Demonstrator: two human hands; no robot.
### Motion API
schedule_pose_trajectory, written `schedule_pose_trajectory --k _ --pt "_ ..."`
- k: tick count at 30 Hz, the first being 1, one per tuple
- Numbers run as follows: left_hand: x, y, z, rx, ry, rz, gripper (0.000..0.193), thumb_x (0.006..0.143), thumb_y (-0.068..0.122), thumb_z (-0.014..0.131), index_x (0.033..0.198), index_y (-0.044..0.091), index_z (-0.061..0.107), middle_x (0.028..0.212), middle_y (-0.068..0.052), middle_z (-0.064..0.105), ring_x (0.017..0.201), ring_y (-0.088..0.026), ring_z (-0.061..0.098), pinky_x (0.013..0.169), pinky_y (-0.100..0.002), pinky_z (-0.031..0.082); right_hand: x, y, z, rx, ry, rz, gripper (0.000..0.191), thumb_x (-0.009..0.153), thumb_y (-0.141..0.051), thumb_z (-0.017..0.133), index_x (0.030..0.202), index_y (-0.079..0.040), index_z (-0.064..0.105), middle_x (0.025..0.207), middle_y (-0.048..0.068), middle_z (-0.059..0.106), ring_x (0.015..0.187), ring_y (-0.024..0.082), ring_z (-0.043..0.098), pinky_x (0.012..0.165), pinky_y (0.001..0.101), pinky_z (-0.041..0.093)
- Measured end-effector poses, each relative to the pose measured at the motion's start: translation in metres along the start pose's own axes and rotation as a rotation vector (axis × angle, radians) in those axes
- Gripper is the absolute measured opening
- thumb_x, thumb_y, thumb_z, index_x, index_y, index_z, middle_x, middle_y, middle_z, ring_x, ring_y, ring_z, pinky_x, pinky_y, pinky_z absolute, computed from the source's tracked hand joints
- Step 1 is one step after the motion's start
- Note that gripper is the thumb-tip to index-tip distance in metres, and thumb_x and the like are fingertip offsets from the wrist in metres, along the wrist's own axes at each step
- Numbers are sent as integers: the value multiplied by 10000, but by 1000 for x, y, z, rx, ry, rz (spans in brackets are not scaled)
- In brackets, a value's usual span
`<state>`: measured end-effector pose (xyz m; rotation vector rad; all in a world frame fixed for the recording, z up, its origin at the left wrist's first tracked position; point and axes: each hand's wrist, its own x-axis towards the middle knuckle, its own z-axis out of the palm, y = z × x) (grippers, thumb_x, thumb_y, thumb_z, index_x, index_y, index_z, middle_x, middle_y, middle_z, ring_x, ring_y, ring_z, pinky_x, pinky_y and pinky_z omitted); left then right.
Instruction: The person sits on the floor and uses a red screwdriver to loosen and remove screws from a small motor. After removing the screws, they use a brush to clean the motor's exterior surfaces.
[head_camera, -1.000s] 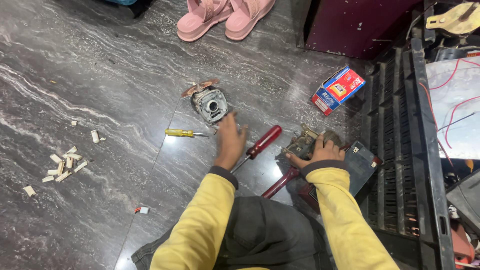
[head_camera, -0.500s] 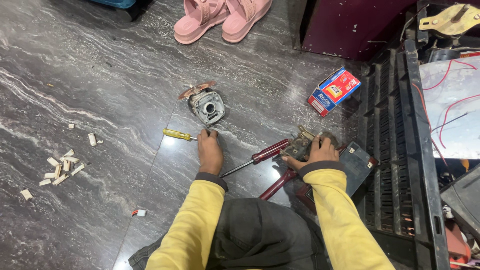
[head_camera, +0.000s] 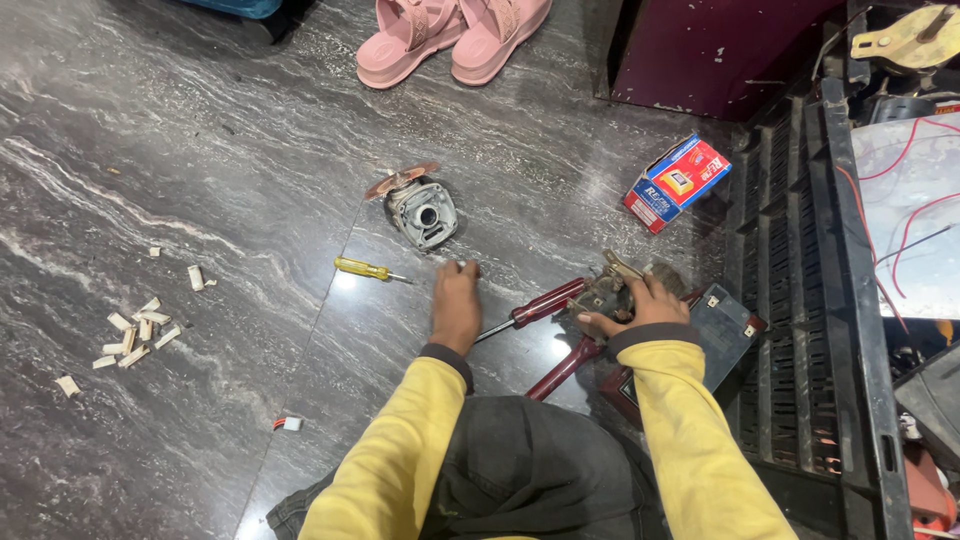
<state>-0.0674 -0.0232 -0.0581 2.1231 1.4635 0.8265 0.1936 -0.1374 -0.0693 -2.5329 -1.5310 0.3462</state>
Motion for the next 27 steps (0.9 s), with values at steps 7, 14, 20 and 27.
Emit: schedule_pose_trajectory --k 7,14,20,27 --pt "-5 60 40 -694 -83 35 140 909 -20 700 1037 36 706 1042 -97 673 925 -188 710 809 -302 590 0 -6 -8 -14 -45 -9 1008 660 -824 706 1475 -255 542 1601 128 406 1423 357 405 1161 482 286" --pt "-12 88 61 -842 -136 -82 177 932 -15 657 1105 27 660 1080 -94 653 872 -163 712 726 -305 595 16 -23 -17 15 -188 109 942 667 -733 750 1507 -382 510 1558 142 362 1388 435 356 1136 500 349" --pt "-17 89 70 -789 6 -19 190 952 -24 648 1139 2 633 1100 -121 652 929 -210 715 786 -334 585 13 -22 4 110 -104 142 864 659 -607 812 1453 -365 571 1573 132 363 1354 467 354 1108 485 412" --pt "-22 89 68 -712 4 60 190 976 -19 606 1160 6 649 1087 -151 623 944 -277 698 819 -360 571 14 -12 12 162 -25 55 885 659 -583 842 1451 -278 592 1495 225 413 1352 426 424 1117 447 417"
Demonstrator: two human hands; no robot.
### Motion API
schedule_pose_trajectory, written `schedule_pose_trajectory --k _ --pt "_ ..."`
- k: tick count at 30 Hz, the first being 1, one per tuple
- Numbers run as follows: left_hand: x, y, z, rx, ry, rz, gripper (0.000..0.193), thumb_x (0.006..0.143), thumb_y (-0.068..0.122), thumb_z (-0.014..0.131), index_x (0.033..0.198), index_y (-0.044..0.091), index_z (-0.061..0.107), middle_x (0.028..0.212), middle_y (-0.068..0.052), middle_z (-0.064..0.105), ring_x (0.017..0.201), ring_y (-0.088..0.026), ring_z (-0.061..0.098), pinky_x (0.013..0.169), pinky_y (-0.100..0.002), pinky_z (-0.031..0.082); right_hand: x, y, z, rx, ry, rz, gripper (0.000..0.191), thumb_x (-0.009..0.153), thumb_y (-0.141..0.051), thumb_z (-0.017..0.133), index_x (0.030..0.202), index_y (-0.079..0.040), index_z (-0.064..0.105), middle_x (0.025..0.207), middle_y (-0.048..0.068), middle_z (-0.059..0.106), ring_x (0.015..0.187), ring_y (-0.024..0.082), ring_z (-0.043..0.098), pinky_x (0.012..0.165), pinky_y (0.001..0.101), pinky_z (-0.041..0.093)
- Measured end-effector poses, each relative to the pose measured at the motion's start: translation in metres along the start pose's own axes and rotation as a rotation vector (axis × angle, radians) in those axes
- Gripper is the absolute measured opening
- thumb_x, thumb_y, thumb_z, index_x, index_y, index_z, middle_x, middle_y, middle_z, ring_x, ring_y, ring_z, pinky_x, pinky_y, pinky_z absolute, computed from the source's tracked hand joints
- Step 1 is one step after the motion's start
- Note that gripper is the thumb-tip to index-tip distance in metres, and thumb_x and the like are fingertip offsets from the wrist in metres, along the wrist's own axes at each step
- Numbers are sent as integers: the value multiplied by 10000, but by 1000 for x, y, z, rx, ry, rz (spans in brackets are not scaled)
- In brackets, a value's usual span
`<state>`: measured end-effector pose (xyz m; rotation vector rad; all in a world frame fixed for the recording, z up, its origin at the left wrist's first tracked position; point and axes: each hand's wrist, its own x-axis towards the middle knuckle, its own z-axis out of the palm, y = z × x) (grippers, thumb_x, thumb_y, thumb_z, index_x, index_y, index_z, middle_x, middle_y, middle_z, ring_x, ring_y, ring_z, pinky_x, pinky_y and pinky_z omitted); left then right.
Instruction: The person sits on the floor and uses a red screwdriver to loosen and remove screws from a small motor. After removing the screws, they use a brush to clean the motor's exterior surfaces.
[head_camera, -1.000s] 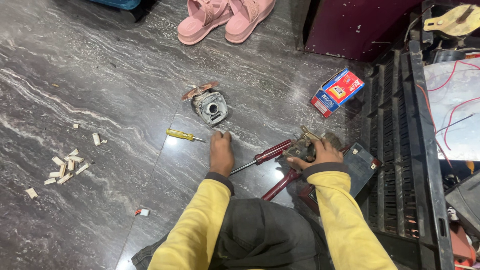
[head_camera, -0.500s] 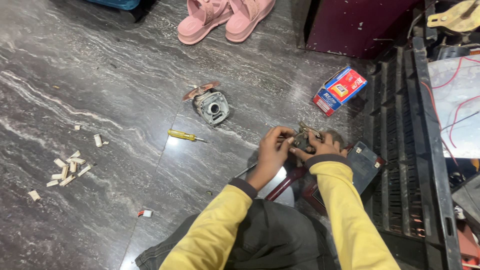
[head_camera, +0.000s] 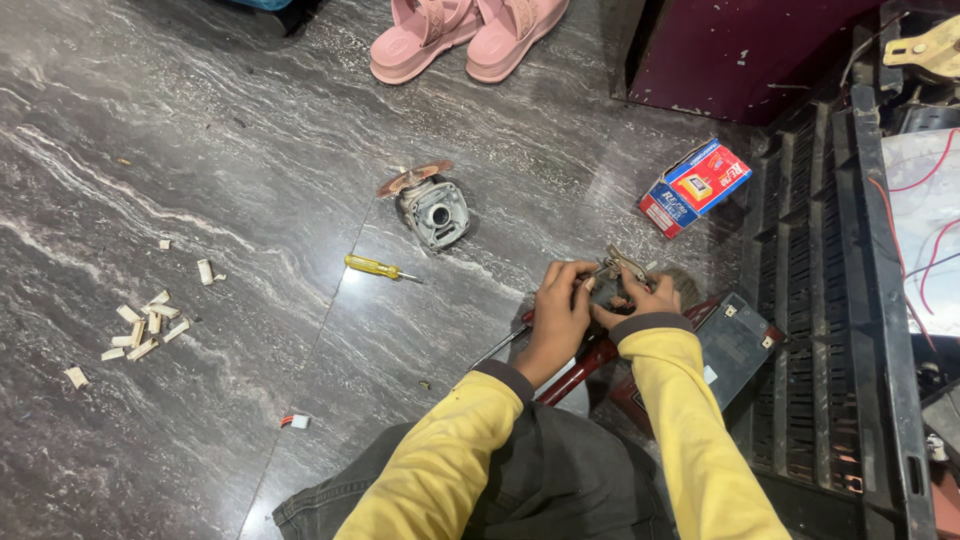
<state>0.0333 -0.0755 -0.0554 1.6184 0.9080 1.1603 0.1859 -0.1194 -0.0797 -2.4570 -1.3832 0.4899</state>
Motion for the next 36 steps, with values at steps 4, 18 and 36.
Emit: schedule_pose_trajectory --k 4,18,36 --pt "0 1 -3 29 -15 30 162 981 -7 606 1132 17 659 1088 -153 618 946 -300 694 819 -374 562 -3 1 -2 41 20 -44 884 681 -557 835 1468 -254 574 1484 241 426 1327 421 491 1074 443 449" --pt "0 -15 -4 69 -10 43 102 963 -33 615 1063 -14 621 1082 -168 636 949 -332 694 799 -396 568 -1 -8 -6 -67 -25 -13 975 687 -644 819 1507 -218 505 1486 262 383 1283 444 521 1027 451 478" --pt "-2 6 -14 156 -102 114 133 936 -54 646 1060 -12 620 1053 -196 610 943 -416 653 790 -454 528 -1 -4 -6 -11 -43 1 929 703 -595 807 1506 -226 519 1456 212 429 1285 421 531 1039 452 484"
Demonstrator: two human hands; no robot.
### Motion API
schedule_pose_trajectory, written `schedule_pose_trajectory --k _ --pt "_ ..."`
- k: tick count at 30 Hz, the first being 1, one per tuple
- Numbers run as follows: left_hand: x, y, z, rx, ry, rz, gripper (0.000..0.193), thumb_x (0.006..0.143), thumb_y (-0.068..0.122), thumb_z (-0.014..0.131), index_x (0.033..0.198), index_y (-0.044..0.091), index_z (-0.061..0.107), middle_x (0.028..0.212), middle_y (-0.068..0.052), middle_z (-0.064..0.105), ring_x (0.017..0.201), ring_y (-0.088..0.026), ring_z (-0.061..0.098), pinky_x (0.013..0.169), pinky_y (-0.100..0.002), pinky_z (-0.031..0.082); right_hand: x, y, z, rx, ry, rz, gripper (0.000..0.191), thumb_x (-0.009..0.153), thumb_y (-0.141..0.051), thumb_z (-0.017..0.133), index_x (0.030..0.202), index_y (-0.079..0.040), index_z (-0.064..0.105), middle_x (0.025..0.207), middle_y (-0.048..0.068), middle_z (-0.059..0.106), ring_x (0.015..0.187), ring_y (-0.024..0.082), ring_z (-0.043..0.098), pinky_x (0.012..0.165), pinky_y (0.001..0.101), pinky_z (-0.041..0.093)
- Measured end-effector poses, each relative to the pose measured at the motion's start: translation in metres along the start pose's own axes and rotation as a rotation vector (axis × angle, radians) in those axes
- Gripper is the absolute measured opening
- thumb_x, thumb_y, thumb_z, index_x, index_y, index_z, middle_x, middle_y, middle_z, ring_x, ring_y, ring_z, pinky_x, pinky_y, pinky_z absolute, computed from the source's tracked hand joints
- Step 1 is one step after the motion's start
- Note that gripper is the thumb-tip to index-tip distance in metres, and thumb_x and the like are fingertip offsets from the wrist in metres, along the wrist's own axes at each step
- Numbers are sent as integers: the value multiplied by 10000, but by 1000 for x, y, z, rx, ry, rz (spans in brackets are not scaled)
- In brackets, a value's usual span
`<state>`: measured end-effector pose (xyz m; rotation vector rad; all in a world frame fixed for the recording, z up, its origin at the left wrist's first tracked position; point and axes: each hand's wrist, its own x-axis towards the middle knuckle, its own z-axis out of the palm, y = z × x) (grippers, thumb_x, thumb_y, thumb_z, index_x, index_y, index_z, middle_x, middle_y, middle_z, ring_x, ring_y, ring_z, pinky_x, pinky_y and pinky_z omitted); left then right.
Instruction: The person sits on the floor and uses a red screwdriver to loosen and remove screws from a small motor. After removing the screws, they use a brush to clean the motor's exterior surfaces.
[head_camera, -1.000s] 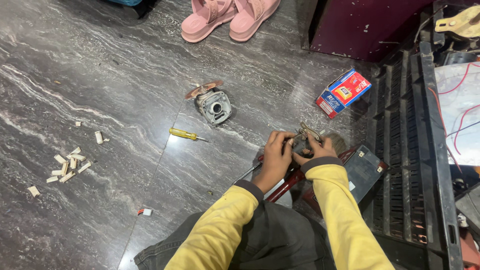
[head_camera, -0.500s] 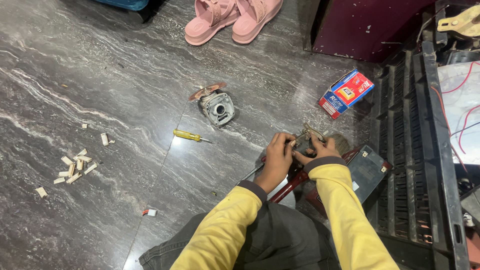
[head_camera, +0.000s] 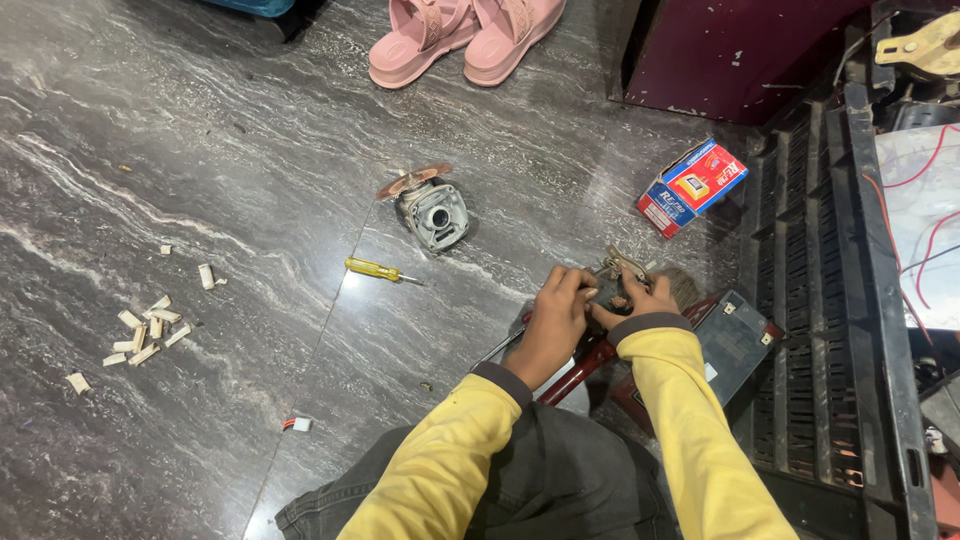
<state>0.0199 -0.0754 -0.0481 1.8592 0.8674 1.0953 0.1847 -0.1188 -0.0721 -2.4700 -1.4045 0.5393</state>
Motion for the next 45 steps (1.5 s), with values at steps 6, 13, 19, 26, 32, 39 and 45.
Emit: schedule_pose_trajectory --k 6,13,19,26,32,39,45 --pt "2 -3 -1 -108 -4 -90 119 933 -43 648 1049 -25 630 1043 -193 626 875 -359 697 728 -410 560 -3 -4 -4 -25 10 14 951 683 -620 819 1499 -232 523 1461 200 435 1300 410 533 1061 445 480" --pt "1 -7 -1 -98 -6 -51 99 925 -64 649 1018 -27 644 1009 -183 647 850 -319 716 715 -384 573 1 -4 -5 -38 -58 59 983 676 -617 811 1536 -274 481 1484 227 388 1325 431 502 1070 453 469" --pt "4 -14 0 -135 12 -92 72 913 -57 670 977 -25 671 966 -163 669 815 -285 724 699 -370 588 1 -5 -5 -14 -56 79 1003 649 -674 810 1519 -273 511 1503 235 364 1373 437 454 1103 455 436" --pt "7 -20 3 -112 47 -126 64 899 -25 716 958 -14 693 923 -135 680 785 -230 717 681 -338 587 1 -5 -6 40 -57 80 1038 613 -687 814 1511 -251 528 1513 228 372 1384 428 454 1126 457 427" --pt "10 -16 0 -95 38 -99 77 906 -41 683 973 -11 706 924 -148 683 802 -276 721 705 -348 577 0 -6 -4 39 -70 95 1023 623 -685 823 1506 -260 528 1517 218 361 1397 425 424 1127 464 407" --pt "11 -10 -5 -96 15 22 161 904 -116 615 1018 -28 688 1006 -176 670 884 -312 731 771 -358 592 1 -4 -2 26 -71 90 1001 649 -689 810 1510 -267 521 1524 211 356 1393 436 412 1136 468 392" --pt "11 -9 -7 -158 -43 21 243 891 -156 538 1056 -30 666 1053 -178 665 957 -314 746 814 -354 625 3 -4 0 24 -66 93 981 653 -687 805 1500 -276 528 1539 193 345 1410 411 378 1140 468 385"
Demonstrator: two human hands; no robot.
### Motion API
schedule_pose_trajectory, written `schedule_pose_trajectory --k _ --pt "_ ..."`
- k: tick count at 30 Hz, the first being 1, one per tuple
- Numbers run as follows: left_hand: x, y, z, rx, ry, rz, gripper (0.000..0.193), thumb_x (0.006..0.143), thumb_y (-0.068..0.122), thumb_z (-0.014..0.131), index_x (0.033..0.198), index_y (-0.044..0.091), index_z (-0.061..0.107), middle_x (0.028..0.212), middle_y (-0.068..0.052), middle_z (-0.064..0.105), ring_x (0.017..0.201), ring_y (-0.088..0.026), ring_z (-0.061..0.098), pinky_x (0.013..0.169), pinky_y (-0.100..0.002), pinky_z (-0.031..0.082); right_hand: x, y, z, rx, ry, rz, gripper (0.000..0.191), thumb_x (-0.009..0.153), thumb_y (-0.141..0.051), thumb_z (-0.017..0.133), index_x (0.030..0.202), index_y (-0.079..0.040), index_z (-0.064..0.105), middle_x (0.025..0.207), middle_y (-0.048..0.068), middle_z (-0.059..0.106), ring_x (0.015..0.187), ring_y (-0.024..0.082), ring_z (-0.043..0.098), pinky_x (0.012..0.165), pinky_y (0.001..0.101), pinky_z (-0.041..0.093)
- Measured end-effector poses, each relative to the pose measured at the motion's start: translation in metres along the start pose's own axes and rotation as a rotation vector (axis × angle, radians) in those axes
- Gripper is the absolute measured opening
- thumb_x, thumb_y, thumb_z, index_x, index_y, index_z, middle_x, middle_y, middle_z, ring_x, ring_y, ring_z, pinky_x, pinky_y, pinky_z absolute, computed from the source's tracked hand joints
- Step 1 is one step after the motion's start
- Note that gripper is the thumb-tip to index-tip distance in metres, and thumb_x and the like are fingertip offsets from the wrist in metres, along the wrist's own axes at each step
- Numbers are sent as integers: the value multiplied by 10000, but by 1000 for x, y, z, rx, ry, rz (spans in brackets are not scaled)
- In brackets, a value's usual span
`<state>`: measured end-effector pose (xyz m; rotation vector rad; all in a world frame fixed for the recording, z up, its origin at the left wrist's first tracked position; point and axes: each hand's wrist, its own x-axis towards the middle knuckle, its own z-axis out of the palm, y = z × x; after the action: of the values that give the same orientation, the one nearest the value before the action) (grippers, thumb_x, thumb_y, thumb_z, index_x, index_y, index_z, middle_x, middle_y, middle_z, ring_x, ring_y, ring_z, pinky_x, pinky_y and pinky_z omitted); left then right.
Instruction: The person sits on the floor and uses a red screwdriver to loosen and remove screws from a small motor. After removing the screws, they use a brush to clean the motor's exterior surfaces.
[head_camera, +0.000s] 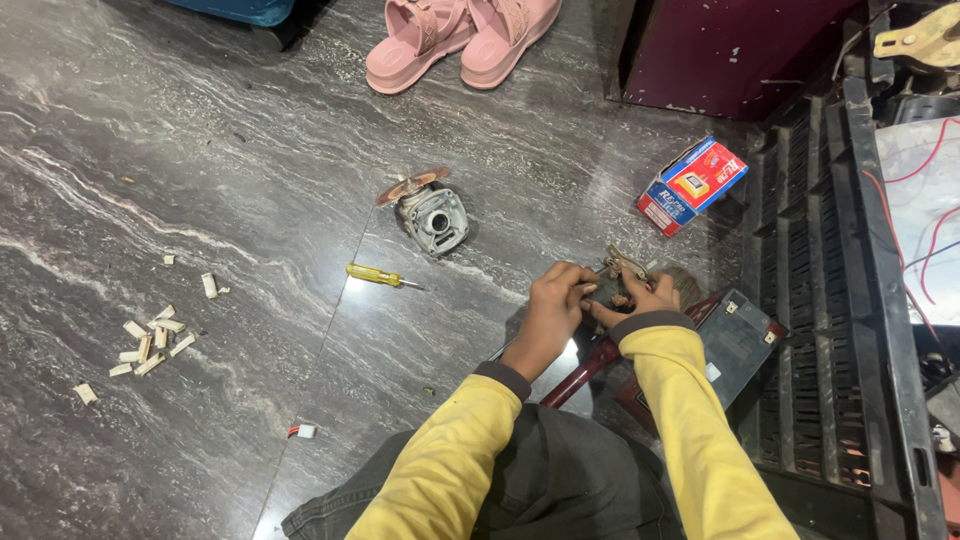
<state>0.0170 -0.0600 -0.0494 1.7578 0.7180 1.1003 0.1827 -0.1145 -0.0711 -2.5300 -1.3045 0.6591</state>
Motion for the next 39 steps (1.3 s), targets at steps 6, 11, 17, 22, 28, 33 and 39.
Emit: schedule_pose_trajectory --k 6,11,17,22,28,33,39 --pt "3 5 0 89 8 -10 195 917 -101 633 1092 -22 669 1037 -197 685 918 -350 733 778 -391 587 3 3 7 -22 66 -28 950 661 -661 815 1484 -267 552 1500 197 391 1381 403 401 1131 461 402" --pt "2 16 -5 55 -18 1 277 926 -85 615 1190 -4 617 1095 -210 676 968 -368 728 795 -402 586 2 6 11 4 106 -60 914 652 -606 821 1470 -283 573 1488 191 420 1360 401 429 1121 453 416" --pt "5 31 -13 174 -104 94 304 930 -79 597 1222 3 581 1131 -208 652 1053 -411 653 888 -450 536 3 5 10 -15 83 -41 909 665 -599 816 1483 -302 554 1499 197 408 1348 414 435 1111 456 419" --pt "5 35 -19 244 -188 161 332 904 -98 563 1218 10 574 1119 -199 640 1090 -421 612 933 -464 515 4 5 8 -16 70 -51 924 661 -594 827 1484 -283 545 1501 201 403 1361 415 432 1117 454 413" --pt "5 33 -15 63 -88 15 377 902 -133 549 1258 -10 554 1174 -230 625 1048 -414 667 858 -431 559 4 5 9 -1 90 -59 922 660 -584 830 1486 -285 549 1500 217 394 1372 428 418 1119 459 406" --pt "3 30 -13 44 -77 -58 439 880 -155 532 1290 1 551 1172 -220 641 1020 -373 709 862 -417 585 3 3 7 -4 92 -58 938 651 -600 826 1487 -279 547 1489 223 400 1374 421 421 1118 456 412" --pt "3 28 -17 253 -60 21 563 817 -61 700 1343 4 514 1194 -212 609 1130 -403 596 967 -466 495 1 -3 1 -27 39 -18 974 652 -664 820 1495 -270 534 1528 230 372 1406 420 393 1140 459 383"
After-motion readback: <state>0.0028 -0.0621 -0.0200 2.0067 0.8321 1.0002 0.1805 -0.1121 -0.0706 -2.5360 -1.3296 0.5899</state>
